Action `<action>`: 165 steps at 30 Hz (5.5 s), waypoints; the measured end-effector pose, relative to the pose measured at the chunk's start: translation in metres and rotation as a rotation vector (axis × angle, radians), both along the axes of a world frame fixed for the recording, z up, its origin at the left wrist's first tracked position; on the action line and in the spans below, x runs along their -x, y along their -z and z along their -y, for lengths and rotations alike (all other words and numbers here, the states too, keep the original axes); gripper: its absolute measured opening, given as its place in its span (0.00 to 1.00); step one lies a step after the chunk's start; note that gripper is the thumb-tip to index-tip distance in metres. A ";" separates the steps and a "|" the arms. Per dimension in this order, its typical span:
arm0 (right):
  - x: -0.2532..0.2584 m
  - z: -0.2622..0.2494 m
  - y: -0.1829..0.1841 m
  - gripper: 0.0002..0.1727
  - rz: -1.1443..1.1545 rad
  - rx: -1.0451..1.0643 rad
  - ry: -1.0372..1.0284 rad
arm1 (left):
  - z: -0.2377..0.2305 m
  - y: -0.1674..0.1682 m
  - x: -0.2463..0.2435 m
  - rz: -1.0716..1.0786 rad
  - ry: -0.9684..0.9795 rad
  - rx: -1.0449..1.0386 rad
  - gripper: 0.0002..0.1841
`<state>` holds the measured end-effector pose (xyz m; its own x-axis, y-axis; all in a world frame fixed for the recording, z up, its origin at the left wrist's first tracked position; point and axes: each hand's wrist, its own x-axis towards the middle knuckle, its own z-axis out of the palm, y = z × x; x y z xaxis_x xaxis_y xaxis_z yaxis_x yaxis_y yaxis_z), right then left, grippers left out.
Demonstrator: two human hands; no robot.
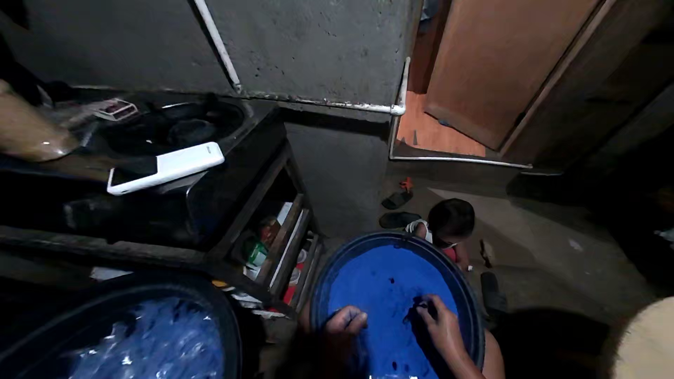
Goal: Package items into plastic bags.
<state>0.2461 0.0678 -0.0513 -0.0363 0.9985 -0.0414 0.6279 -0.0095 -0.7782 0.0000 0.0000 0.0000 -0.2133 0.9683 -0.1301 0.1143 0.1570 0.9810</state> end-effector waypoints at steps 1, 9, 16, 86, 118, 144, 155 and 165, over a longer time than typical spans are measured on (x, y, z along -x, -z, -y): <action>-0.002 -0.002 -0.001 0.16 0.001 -0.059 0.035 | 0.000 -0.004 -0.001 -0.011 -0.004 0.014 0.09; -0.004 -0.006 0.003 0.16 -0.089 0.015 0.115 | -0.005 -0.002 -0.013 0.121 0.033 -0.076 0.06; -0.020 -0.008 -0.017 0.25 -0.836 0.249 0.428 | -0.004 0.001 -0.014 0.081 0.023 -0.157 0.02; 0.018 -0.012 -0.124 0.21 -0.401 -0.217 -0.415 | -0.034 -0.024 -0.015 0.012 0.507 -0.018 0.13; 0.041 -0.030 -0.141 0.10 -0.560 -0.048 -0.247 | -0.067 -0.059 -0.033 0.301 0.342 -0.091 0.07; 0.018 -0.033 -0.121 0.10 -0.548 -0.136 -0.211 | -0.040 -0.027 -0.036 0.552 0.367 0.184 0.20; 0.006 -0.040 -0.094 0.05 -1.195 0.293 0.415 | -0.037 -0.025 -0.028 0.590 0.416 0.149 0.22; -0.006 -0.009 -0.069 0.26 -0.714 0.315 -0.316 | -0.042 -0.017 -0.011 0.659 0.571 0.229 0.37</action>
